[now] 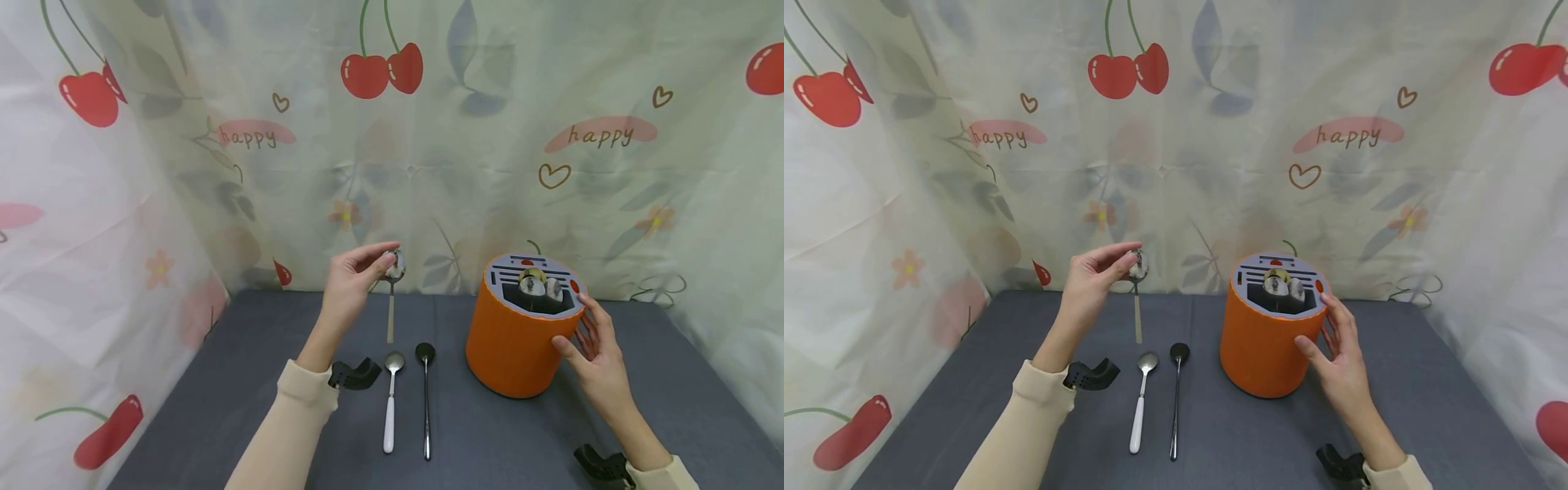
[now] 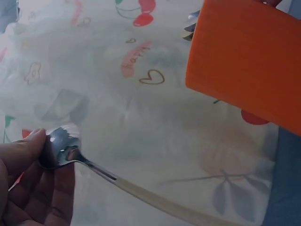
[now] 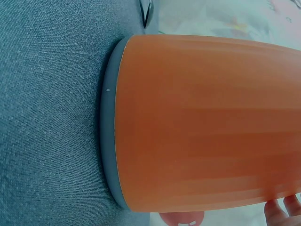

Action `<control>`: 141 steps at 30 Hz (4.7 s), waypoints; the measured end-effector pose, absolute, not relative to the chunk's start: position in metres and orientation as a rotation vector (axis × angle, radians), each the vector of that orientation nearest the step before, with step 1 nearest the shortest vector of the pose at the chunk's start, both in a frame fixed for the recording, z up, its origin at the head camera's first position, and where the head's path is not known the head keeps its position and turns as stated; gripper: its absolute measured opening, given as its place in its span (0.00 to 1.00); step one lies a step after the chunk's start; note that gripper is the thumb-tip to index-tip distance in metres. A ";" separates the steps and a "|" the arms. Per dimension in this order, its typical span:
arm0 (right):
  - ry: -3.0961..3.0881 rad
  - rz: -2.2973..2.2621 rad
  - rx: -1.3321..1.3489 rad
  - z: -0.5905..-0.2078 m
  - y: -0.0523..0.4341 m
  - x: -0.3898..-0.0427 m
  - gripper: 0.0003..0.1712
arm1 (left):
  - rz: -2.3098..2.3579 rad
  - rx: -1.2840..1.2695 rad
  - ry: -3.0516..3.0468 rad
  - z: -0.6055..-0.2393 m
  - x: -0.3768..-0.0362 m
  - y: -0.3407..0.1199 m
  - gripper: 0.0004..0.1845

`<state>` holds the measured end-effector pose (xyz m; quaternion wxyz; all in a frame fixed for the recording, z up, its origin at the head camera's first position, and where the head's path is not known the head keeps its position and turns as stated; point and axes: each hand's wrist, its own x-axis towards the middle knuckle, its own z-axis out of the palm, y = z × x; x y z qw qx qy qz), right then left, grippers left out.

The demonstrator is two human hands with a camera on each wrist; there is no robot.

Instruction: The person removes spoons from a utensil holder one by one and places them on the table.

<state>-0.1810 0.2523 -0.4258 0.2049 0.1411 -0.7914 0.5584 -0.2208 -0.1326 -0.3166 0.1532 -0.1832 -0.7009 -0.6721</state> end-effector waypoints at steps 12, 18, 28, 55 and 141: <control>-2.208 1.552 0.397 -0.429 0.256 -0.181 0.48 | -2.107 -0.274 -2.120 -0.360 -0.217 -0.167 0.17; -2.205 1.559 0.390 -0.429 0.255 -0.182 0.48 | -2.101 -0.166 -2.258 -0.388 -0.218 -0.180 0.18; -2.153 1.633 0.430 -0.426 0.253 -0.184 0.47 | -2.131 -0.080 -2.419 -0.436 -0.225 -0.201 0.16; -2.154 1.637 0.433 -0.426 0.253 -0.184 0.47 | -2.198 0.038 -2.410 -0.483 -0.233 -0.204 0.17; -2.201 1.554 0.405 -0.427 0.254 -0.182 0.47 | -2.259 -0.249 -2.144 -0.423 -0.218 -0.163 0.17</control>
